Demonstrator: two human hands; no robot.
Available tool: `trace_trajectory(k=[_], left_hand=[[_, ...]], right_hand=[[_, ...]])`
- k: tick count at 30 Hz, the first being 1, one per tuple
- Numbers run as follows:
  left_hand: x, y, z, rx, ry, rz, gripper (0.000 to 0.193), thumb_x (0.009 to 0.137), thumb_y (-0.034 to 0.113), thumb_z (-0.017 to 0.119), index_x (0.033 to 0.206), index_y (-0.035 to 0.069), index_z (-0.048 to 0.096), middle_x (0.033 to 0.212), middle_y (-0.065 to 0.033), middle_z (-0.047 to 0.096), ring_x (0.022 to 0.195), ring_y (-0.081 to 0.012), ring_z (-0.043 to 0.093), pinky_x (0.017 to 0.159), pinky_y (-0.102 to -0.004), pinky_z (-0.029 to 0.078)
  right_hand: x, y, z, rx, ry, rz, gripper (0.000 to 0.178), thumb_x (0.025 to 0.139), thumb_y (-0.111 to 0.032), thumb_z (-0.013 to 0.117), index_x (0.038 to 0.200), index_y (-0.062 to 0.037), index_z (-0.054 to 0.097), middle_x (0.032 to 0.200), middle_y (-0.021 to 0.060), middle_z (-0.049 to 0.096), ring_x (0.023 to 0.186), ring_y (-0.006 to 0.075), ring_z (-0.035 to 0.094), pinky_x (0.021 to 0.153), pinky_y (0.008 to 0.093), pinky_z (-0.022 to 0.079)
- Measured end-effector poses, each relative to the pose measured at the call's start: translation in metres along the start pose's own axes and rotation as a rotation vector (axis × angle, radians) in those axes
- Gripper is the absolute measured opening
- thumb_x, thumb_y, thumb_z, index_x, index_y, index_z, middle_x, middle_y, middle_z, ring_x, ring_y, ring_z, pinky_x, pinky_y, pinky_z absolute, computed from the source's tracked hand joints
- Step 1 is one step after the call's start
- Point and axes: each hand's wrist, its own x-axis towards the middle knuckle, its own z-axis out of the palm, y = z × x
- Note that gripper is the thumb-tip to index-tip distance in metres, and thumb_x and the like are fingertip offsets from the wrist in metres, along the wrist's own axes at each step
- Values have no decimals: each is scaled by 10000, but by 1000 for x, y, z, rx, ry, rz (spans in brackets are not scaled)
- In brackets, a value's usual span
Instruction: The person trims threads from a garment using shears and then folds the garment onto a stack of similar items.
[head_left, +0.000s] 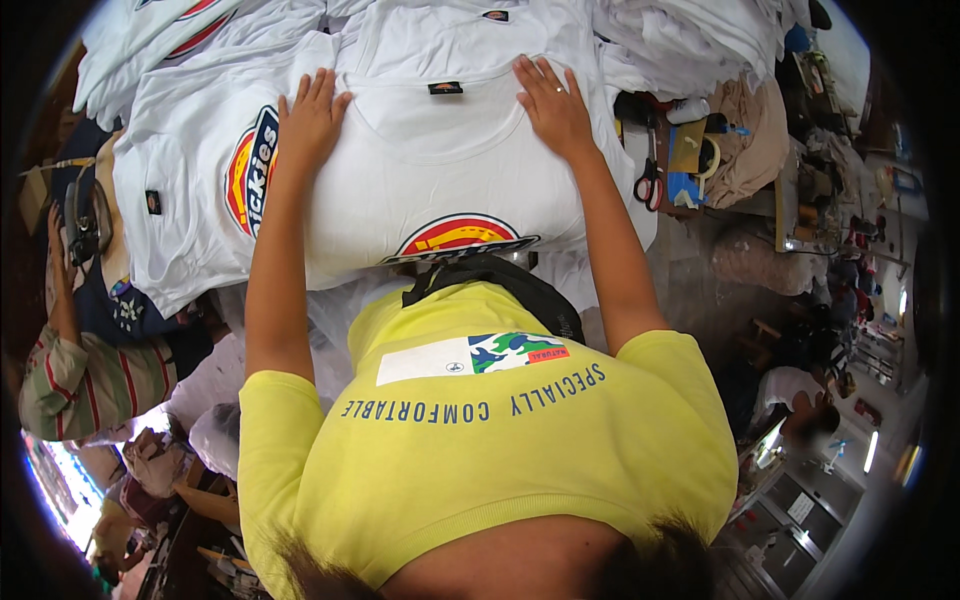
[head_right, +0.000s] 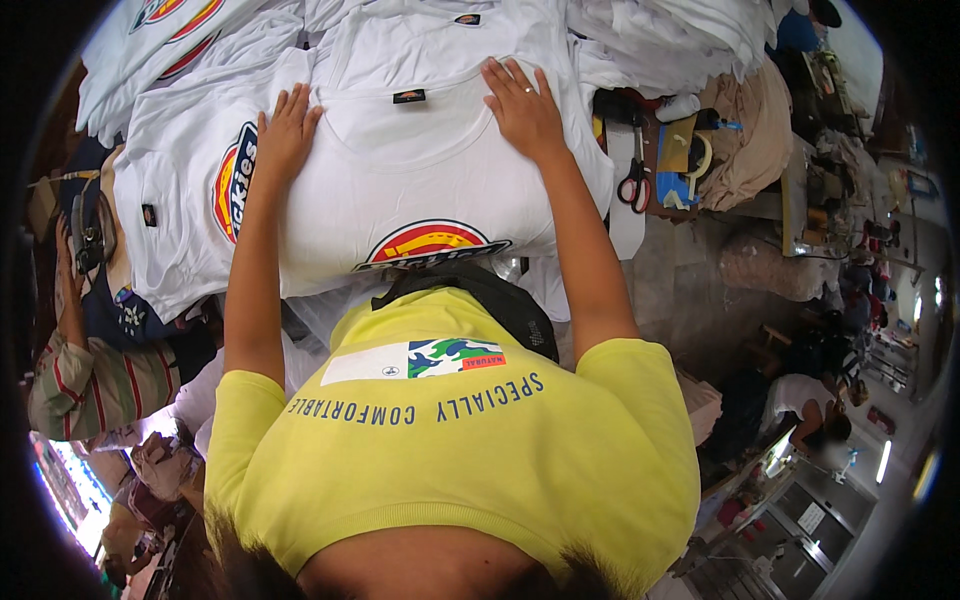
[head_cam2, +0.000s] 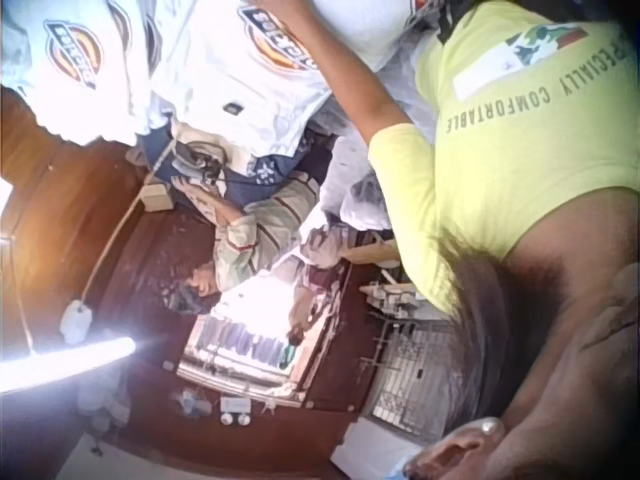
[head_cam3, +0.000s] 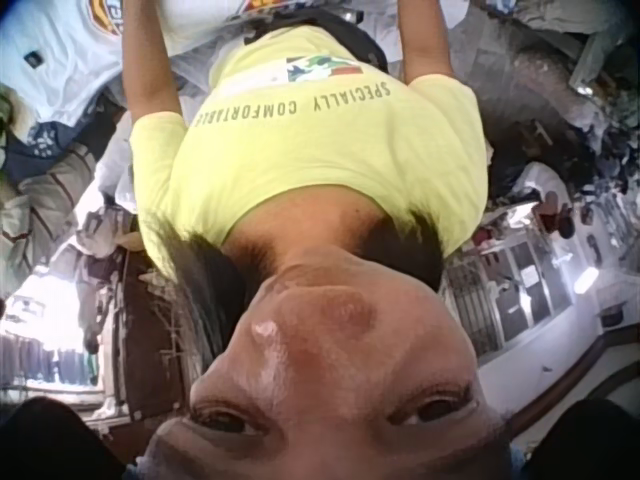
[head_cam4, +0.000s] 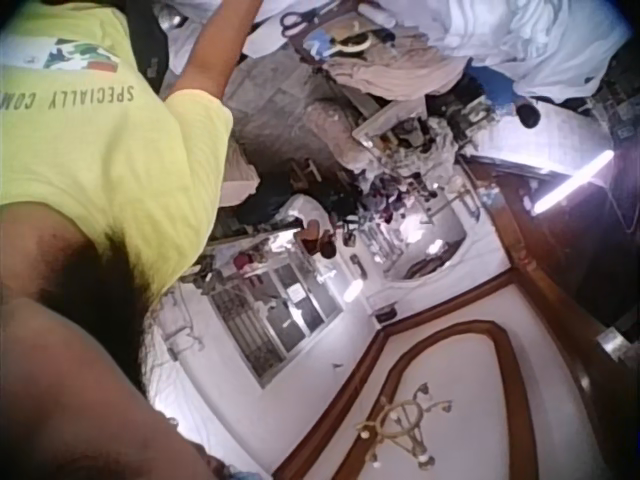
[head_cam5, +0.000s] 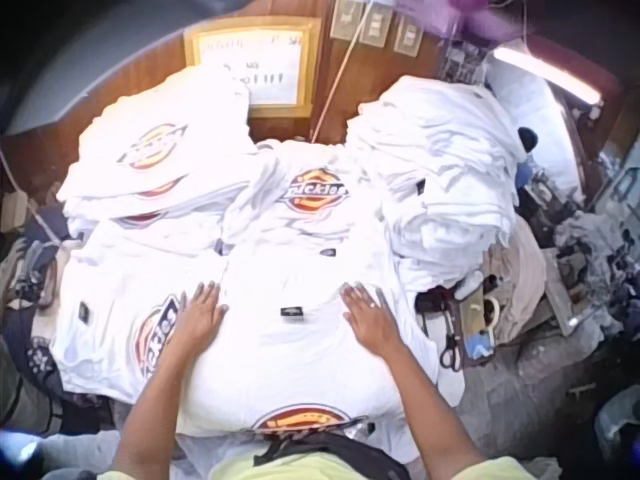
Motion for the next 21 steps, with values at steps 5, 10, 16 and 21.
trace_trajectory(k=[5,10,16,21], left_hand=[[32,6,-6,-84,140,89,337,892,372,449,984,61,539,1129,-119,543,1089,-294,471,848,-446,370],[48,4,-13,-101,161,76,325,868,369,503,791,53,499,796,-115,607,731,-293,583,564,-403,434],[67,-19,8,28,96,143,441,865,475,449,742,62,542,577,-133,584,545,-305,580,456,-409,423],[70,-22,10,-30,44,85,462,861,484,447,724,59,564,580,-144,586,553,-319,579,475,-418,428]], right_hand=[[20,17,3,476,35,55,353,874,-180,488,1226,-196,483,1289,-3,461,1193,200,412,1005,401,268],[36,31,8,394,207,66,243,815,-212,579,1052,-159,592,1071,31,566,990,227,517,876,401,365],[65,40,13,109,47,82,255,790,-356,580,842,-114,643,877,9,607,883,232,536,757,371,390],[72,53,18,232,2,84,280,808,-369,558,827,-102,640,806,44,623,875,250,551,745,378,405]])
